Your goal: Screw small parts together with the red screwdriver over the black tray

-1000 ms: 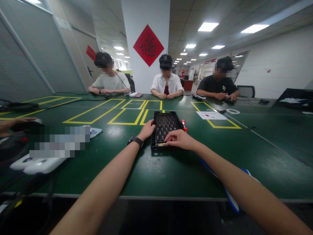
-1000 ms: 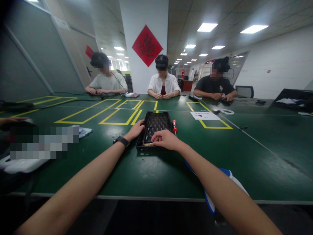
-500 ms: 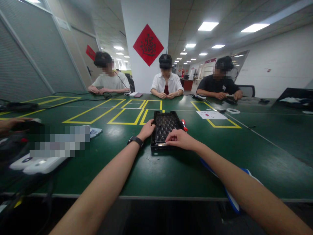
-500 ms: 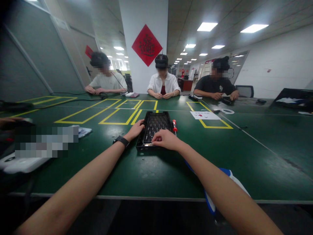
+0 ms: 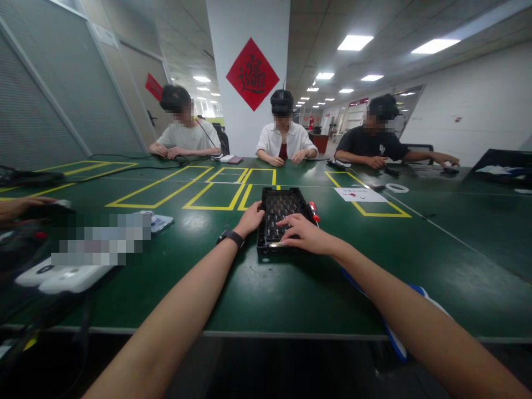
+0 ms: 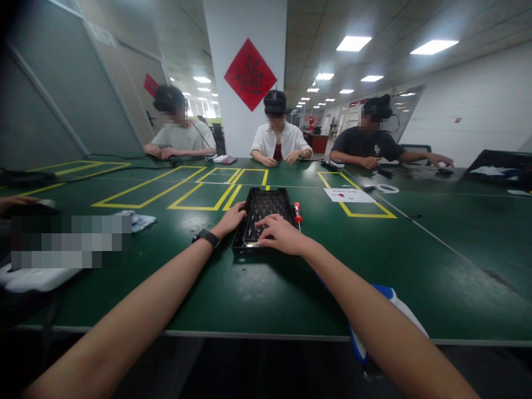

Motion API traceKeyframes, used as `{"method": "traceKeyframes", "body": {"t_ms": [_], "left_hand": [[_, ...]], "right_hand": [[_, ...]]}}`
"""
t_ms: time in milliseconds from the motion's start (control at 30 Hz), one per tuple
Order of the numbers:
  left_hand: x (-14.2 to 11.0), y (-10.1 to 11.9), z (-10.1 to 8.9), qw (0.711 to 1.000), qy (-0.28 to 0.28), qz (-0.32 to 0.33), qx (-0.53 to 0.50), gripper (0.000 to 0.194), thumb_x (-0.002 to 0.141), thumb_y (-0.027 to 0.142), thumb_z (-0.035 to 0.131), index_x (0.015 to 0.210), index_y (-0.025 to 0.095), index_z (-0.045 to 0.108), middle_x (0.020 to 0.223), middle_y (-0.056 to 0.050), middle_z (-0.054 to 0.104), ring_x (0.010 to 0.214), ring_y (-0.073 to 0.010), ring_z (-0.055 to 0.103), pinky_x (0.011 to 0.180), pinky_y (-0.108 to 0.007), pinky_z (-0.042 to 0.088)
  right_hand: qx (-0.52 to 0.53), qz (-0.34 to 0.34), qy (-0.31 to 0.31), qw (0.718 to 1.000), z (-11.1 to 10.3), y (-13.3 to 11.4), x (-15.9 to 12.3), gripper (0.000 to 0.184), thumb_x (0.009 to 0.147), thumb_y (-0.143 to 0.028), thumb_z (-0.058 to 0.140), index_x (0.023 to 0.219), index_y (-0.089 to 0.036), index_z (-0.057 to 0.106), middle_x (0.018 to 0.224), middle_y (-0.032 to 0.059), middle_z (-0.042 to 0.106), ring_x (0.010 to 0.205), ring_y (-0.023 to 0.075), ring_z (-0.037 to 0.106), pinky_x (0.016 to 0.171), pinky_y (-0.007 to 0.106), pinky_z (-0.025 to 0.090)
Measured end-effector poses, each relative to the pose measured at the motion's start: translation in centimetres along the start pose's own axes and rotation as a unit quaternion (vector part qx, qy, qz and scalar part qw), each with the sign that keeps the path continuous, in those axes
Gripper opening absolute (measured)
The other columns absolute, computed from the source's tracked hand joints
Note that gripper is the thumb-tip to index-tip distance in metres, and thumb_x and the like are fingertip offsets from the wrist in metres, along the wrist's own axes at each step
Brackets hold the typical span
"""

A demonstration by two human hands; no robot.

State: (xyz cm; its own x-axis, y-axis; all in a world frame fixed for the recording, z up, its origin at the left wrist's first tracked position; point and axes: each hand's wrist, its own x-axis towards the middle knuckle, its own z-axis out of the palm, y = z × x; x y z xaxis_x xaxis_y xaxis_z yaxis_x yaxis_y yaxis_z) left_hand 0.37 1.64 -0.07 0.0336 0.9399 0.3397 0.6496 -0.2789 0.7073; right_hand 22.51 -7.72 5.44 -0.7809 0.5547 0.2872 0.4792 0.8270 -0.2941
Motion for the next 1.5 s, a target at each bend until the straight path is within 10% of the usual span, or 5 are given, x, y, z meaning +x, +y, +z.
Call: {"method": "traceKeyframes", "body": {"t_ms": [1500], "left_hand": [[0.0,0.11,0.05,1.0,0.005,0.009,-0.011,0.053,0.073,0.016,0.043,0.126,0.01,0.046,0.13,-0.011,0.05,0.12,-0.0219,0.046,0.104,-0.034,0.033]], "right_hand": [[0.011,-0.012,0.023,1.0,0.3,-0.11,0.26,0.021,0.079,-0.036,0.058,0.081,-0.02,0.072,0.101,0.006,0.065,0.102,0.0191,0.049,0.091,0.036,0.037]]}}
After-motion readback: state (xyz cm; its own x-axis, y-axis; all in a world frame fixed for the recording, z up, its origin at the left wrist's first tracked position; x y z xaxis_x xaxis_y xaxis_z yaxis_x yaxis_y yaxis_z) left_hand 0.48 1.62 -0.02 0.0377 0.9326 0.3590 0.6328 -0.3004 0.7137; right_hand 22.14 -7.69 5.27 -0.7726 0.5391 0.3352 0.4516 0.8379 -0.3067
